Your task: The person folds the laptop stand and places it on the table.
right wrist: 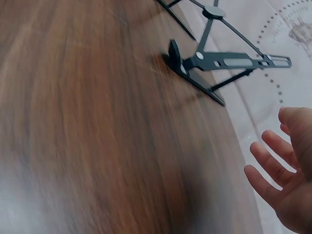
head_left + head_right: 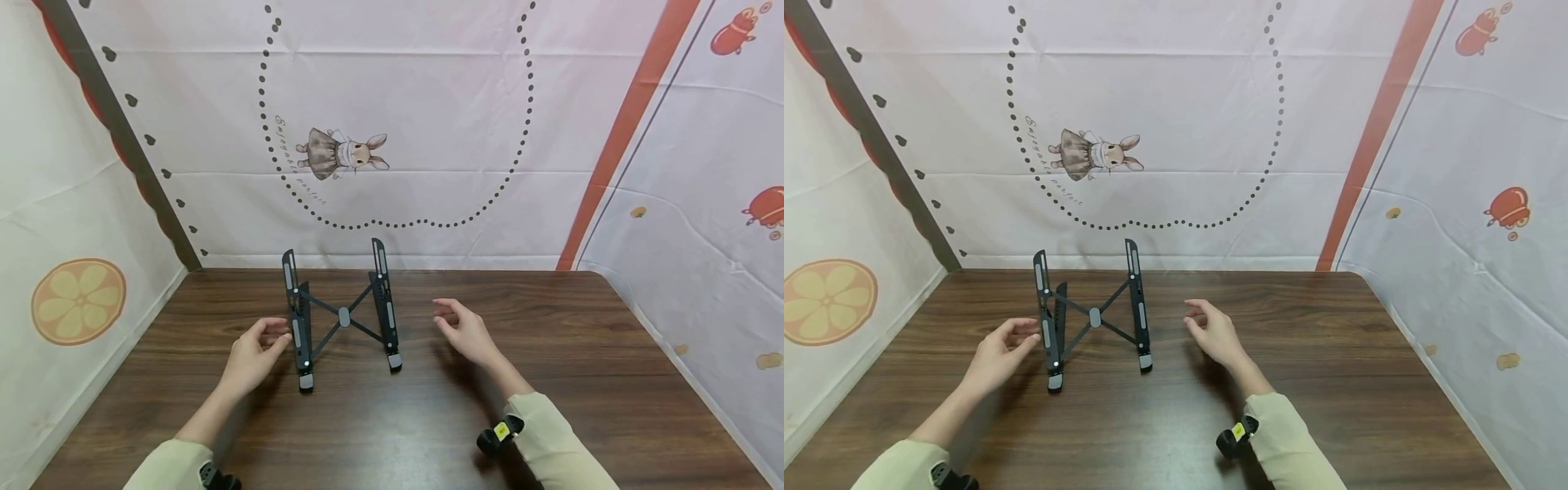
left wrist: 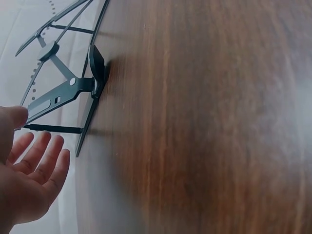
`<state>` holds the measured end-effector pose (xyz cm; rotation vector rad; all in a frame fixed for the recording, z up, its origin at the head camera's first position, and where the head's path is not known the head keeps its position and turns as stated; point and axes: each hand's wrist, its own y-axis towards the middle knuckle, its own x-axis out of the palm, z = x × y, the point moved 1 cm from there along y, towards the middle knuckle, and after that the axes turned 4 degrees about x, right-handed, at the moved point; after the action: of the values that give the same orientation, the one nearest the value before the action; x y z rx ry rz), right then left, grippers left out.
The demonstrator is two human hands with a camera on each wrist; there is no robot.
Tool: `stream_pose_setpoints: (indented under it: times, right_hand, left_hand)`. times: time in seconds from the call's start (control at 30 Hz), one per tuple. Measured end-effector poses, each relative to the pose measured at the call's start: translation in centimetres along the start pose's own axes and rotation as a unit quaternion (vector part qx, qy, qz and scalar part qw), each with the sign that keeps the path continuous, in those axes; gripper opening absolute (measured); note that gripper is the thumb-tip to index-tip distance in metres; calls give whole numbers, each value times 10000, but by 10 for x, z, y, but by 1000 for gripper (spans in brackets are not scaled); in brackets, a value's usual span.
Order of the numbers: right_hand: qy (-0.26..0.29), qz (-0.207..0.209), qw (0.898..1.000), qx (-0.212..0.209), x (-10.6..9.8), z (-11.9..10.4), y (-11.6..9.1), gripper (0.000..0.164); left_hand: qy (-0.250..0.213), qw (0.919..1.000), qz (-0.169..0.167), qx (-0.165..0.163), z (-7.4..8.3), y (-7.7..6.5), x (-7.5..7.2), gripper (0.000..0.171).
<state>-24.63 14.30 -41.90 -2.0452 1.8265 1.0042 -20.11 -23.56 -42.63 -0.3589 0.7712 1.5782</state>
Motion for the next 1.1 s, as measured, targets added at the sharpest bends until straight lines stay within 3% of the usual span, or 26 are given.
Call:
stream_pose_setpoints:
  times: [0.27,0.63,1.1]
  right_hand:
    - [379,-116,9987,329,24,-9,6,31]
    - [1219,-415,9887,769,49,-19,12,34]
    - [1227,-538,9854,1052,69,-28,19,32]
  left_hand:
    - [-185,9994,80,-270,-1,4,5,29]
    - [-920,9918,-197,-859,2,7,12,34]
    - [-1114,9873,-179,-1117,4,9,19,32]
